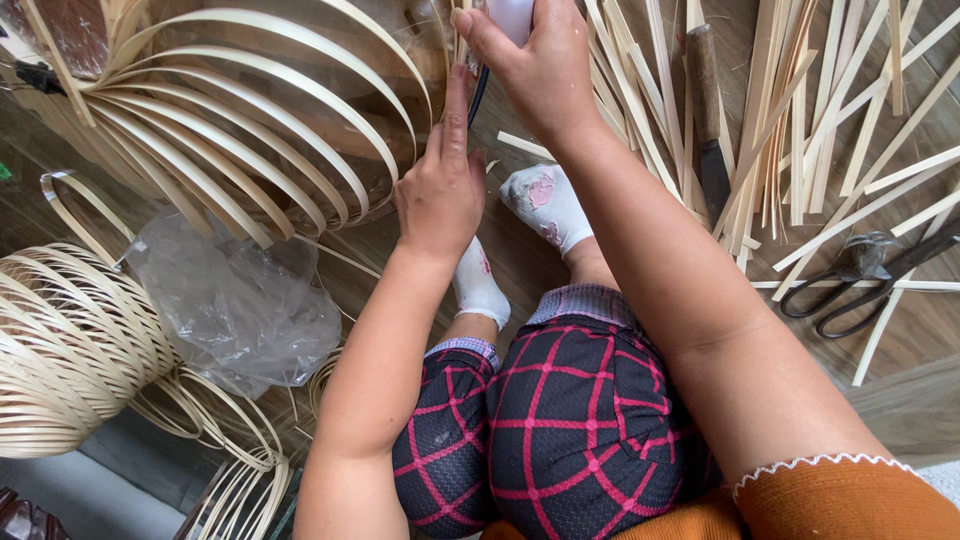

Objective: The person assembles a lampshade by gluing and inserting bamboo strips into a circular frame, applying adhesive from a bottle to the edges and securing the strips by hand.

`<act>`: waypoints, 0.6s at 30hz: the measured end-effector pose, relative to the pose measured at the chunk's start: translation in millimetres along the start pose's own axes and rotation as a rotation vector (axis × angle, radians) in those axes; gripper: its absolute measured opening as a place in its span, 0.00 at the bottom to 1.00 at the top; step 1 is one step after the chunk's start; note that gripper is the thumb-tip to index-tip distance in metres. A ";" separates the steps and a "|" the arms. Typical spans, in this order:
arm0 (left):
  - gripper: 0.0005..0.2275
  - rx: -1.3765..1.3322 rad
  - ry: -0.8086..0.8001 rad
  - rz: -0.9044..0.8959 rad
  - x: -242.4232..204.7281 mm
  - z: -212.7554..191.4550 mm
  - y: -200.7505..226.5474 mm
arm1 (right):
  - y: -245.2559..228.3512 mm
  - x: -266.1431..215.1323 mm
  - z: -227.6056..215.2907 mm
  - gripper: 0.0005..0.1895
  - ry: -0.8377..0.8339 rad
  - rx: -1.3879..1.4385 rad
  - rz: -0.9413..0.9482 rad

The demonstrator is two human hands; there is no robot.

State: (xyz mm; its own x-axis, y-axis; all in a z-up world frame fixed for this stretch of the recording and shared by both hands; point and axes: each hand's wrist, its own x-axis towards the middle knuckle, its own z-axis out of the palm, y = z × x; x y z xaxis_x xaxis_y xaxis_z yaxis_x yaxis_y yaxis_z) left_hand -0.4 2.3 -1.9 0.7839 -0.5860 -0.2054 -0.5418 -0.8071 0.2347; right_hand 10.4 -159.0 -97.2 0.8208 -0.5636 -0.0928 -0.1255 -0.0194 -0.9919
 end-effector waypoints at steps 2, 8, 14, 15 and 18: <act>0.40 -0.001 0.024 0.014 2.4 0.5 0.1 | -2.7 1.7 3.1 0.20 0.032 -0.010 -0.066; 0.41 0.031 -0.004 -0.019 2.0 4.4 -0.5 | 1.1 3.6 6.3 0.20 0.016 -0.027 -0.025; 0.42 0.024 -0.035 -0.012 0.5 2.7 0.0 | 2.8 -8.2 -27.9 0.27 -0.098 0.075 0.080; 0.42 0.031 -0.045 -0.015 -0.8 1.2 0.6 | 2.9 -11.9 -34.0 0.28 -0.096 0.059 0.074; 0.43 0.001 -0.051 0.010 0.9 -6.9 7.6 | 3.0 -24.9 -51.7 0.26 -0.170 -0.037 0.076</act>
State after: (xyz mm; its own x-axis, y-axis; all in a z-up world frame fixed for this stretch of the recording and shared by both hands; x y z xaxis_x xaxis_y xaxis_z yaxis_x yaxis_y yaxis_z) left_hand -1.8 -3.8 6.2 0.7623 -0.5965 -0.2512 -0.5496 -0.8015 0.2357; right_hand -39.2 -187.7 -93.4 0.8900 -0.4172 -0.1840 -0.2086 -0.0137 -0.9779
